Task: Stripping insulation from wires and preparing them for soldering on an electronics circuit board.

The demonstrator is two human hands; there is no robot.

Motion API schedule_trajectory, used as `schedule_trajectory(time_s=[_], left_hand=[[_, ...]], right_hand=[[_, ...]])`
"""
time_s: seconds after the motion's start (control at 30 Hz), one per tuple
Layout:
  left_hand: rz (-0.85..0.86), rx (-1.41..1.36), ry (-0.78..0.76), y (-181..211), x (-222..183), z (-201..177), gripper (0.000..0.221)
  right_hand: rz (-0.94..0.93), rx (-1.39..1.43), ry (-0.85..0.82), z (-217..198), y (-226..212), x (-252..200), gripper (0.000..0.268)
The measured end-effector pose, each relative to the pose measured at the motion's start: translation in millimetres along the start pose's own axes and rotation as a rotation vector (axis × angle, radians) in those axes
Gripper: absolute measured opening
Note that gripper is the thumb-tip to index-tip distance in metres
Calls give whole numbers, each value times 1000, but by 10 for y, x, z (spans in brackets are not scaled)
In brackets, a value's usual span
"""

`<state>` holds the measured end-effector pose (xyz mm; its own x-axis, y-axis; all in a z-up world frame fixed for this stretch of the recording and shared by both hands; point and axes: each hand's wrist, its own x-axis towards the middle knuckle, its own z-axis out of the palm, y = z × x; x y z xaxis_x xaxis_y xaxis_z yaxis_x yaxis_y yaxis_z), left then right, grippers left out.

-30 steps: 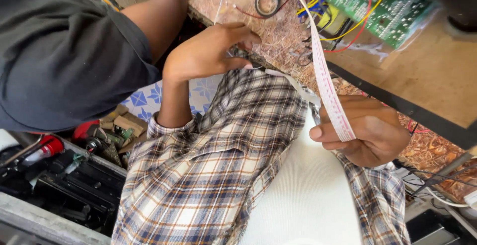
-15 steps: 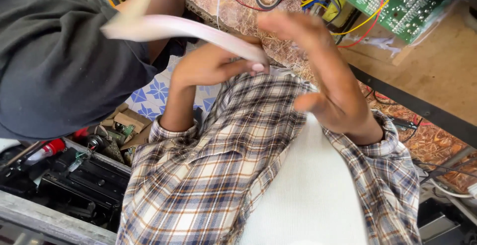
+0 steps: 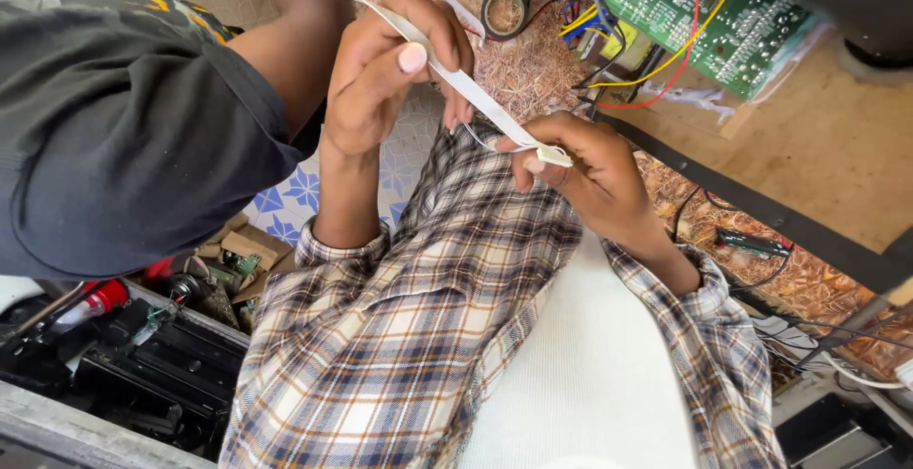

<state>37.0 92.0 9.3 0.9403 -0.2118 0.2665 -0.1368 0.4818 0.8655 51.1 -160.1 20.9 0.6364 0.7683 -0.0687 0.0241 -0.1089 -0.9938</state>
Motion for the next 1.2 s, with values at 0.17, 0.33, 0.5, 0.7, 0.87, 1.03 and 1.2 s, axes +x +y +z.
schedule_trajectory(time_s=[0.17, 0.33, 0.5, 0.7, 0.87, 1.03, 1.2], left_hand=[[26, 2, 212, -19, -16, 0, 27], [187, 71, 312, -35, -57, -132, 20], [280, 135, 557, 103, 2, -152, 28], [427, 7, 644, 96, -39, -326, 12], [459, -42, 708, 26, -98, -423, 9], [501, -4, 659, 27, -73, -412, 13], [480, 10, 649, 41, -116, -428, 10]], right_hand=[[-15, 73, -28, -20, 68, -41, 35], [-115, 57, -109, -52, -5, -9, 44], [-262, 23, -240, -164, -127, -58, 41], [-393, 28, -327, -278, -86, -203, 40], [-309, -103, -476, -427, -114, -352, 23], [-318, -144, -455, -437, -132, -398, 18], [-307, -175, -472, -442, -139, -423, 17]])
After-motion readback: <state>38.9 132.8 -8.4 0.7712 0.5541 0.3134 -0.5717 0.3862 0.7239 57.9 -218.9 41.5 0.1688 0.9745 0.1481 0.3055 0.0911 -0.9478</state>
